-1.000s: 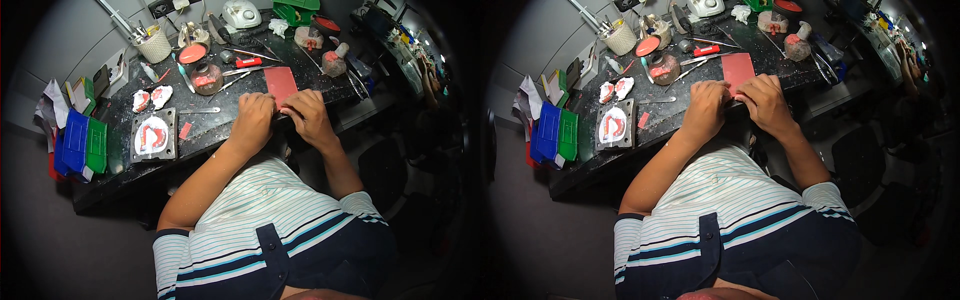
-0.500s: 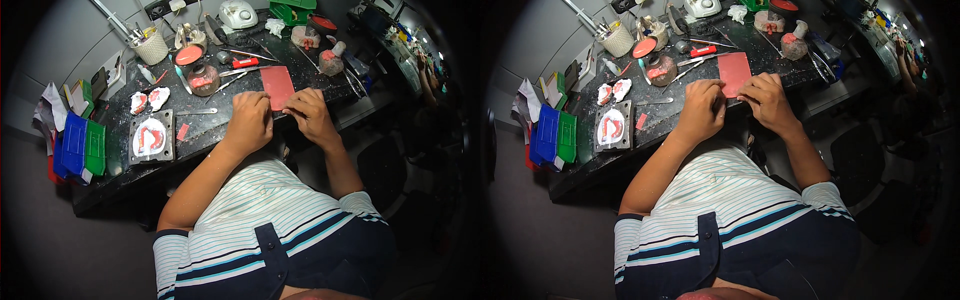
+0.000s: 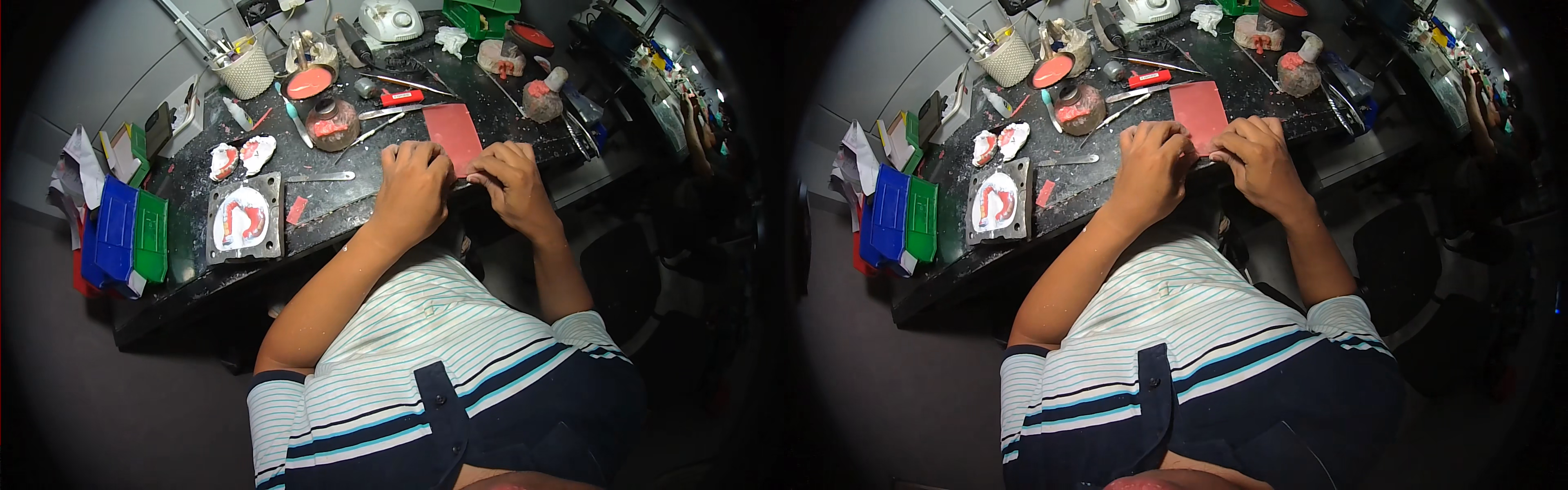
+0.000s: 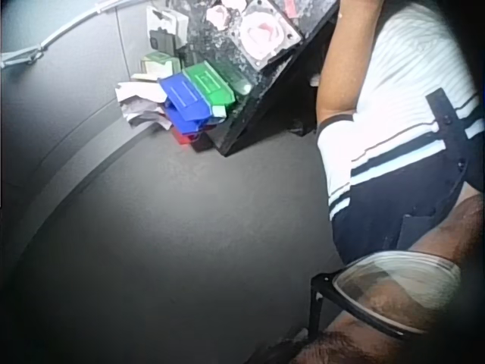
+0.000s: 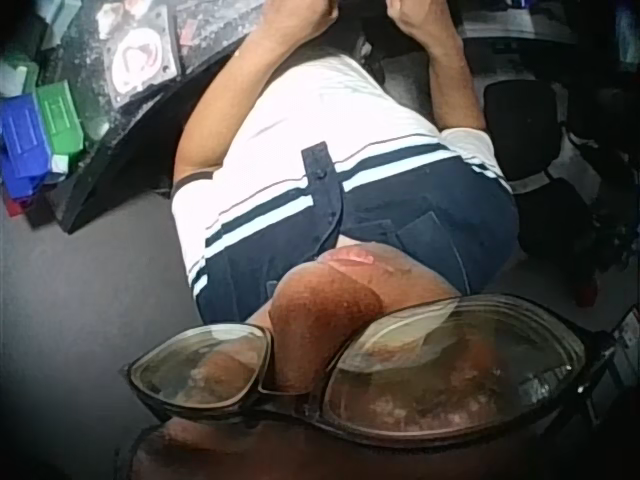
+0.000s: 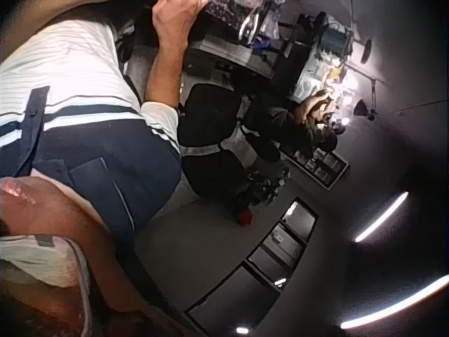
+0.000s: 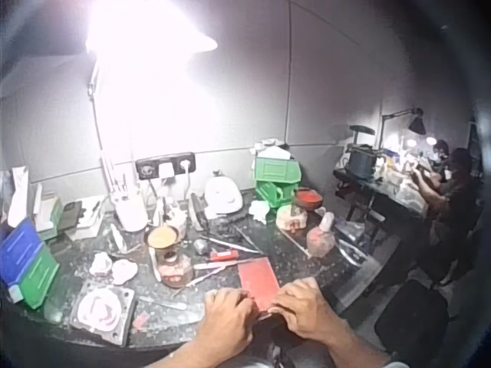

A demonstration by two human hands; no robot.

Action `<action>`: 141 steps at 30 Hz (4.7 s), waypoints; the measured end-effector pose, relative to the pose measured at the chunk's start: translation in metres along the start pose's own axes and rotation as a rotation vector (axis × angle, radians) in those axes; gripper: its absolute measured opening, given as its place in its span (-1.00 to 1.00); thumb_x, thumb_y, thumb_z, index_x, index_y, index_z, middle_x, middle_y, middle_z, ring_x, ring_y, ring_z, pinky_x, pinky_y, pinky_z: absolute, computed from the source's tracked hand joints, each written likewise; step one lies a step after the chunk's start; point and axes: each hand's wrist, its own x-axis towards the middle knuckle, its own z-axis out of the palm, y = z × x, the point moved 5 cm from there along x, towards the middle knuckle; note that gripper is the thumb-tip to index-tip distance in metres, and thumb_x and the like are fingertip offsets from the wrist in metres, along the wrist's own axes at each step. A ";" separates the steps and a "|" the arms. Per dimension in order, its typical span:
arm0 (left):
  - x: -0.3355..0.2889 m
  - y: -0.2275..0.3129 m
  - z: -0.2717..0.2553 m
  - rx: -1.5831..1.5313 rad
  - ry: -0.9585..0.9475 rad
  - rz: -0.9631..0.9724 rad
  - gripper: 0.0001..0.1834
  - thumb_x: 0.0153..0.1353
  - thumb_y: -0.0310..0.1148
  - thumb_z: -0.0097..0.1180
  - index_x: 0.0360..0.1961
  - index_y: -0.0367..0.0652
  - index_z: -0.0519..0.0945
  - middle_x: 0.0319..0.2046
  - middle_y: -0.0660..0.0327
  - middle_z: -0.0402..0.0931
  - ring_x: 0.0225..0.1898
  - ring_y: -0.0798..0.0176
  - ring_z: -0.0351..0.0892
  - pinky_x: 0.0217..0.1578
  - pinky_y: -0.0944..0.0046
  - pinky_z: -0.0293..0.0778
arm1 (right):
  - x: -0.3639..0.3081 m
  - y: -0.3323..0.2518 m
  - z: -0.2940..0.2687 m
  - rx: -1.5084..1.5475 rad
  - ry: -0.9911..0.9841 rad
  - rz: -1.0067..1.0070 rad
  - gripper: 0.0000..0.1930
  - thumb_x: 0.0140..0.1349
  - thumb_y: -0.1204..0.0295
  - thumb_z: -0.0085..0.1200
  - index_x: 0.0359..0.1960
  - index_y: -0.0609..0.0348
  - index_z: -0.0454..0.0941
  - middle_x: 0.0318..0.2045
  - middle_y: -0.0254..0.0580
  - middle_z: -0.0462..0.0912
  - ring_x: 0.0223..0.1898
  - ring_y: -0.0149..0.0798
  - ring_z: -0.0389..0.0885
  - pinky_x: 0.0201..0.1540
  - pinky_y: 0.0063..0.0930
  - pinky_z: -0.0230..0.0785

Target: The person works at a cluttered workbench, using a brush to apply a pink substance to a dental mold. They then use a metal spatula to cut and shape a pink sheet of material, repeatedly applying and smoothing it onto the mold.

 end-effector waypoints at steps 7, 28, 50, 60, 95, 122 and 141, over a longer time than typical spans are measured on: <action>-0.004 -0.003 0.001 -0.025 0.042 0.032 -0.80 0.16 -0.58 0.28 -0.18 -0.18 0.62 -0.01 0.16 0.62 0.11 0.01 0.54 0.14 -0.03 0.27 | -0.008 0.005 -0.006 -0.008 0.038 0.000 -0.89 0.25 0.45 0.34 -0.21 0.12 0.72 -0.27 -0.27 0.68 -0.17 -0.14 0.58 0.02 -0.23 0.26; -0.003 0.010 -0.010 -0.036 -0.135 0.133 -0.67 0.26 -0.15 0.20 -0.01 -0.01 0.74 -0.01 0.07 0.57 0.14 -0.04 0.49 0.27 -0.32 0.10 | 0.011 0.029 -0.036 -0.094 0.015 -0.005 -0.81 0.26 0.57 0.23 -0.10 0.13 0.66 -0.14 -0.20 0.62 -0.04 -0.06 0.58 0.09 -0.20 0.32; -0.001 0.001 -0.003 0.066 -0.079 0.008 -0.29 0.14 -0.06 0.27 0.29 -0.17 0.52 0.40 -0.01 0.42 0.44 -0.15 0.30 0.37 -0.39 0.09 | 0.090 0.057 0.011 0.167 0.305 0.142 -0.95 0.31 0.63 0.27 -0.28 0.23 0.66 -0.32 -0.24 0.68 -0.33 -0.39 0.68 -0.26 -0.46 0.49; 0.001 0.003 0.000 0.159 -0.154 -0.047 -0.28 0.18 -0.05 0.21 0.34 -0.14 0.51 0.36 0.01 0.45 0.40 -0.12 0.34 0.40 -0.45 0.05 | 0.029 0.060 0.028 0.832 0.263 0.415 -0.90 0.39 0.56 0.26 -0.11 0.23 0.64 -0.37 -0.41 0.67 -0.35 -0.62 0.60 -0.29 -0.69 0.45; 0.002 0.005 0.003 0.226 -0.126 -0.038 -0.29 0.19 -0.07 0.20 0.32 -0.22 0.48 0.24 0.05 0.52 0.33 -0.04 0.41 0.39 -0.57 -0.01 | 0.014 0.000 0.010 0.207 0.185 -0.091 -0.78 0.24 0.67 0.17 -0.07 0.40 0.68 -0.12 0.15 0.75 -0.09 0.15 0.76 0.03 -0.18 0.62; 0.004 0.005 0.010 0.258 -0.208 -0.065 -0.16 0.26 0.06 0.06 0.45 -0.28 0.37 0.34 -0.02 0.41 0.39 -0.07 0.31 0.34 -0.74 -0.10 | -0.016 -0.007 -0.029 0.194 0.145 0.033 -0.89 0.28 0.70 0.20 -0.18 0.40 0.68 -0.22 0.07 0.76 -0.18 0.02 0.80 -0.09 -0.30 0.63; 0.002 0.005 0.009 0.222 -0.197 -0.064 -0.20 0.24 0.00 0.14 0.40 -0.29 0.39 0.37 -0.07 0.41 0.40 -0.07 0.32 0.36 -0.70 -0.09 | 0.011 0.023 -0.001 0.161 -0.030 0.506 -0.91 0.25 0.62 0.22 -0.21 0.31 0.64 -0.38 0.00 0.74 -0.38 -0.15 0.71 -0.25 -0.33 0.51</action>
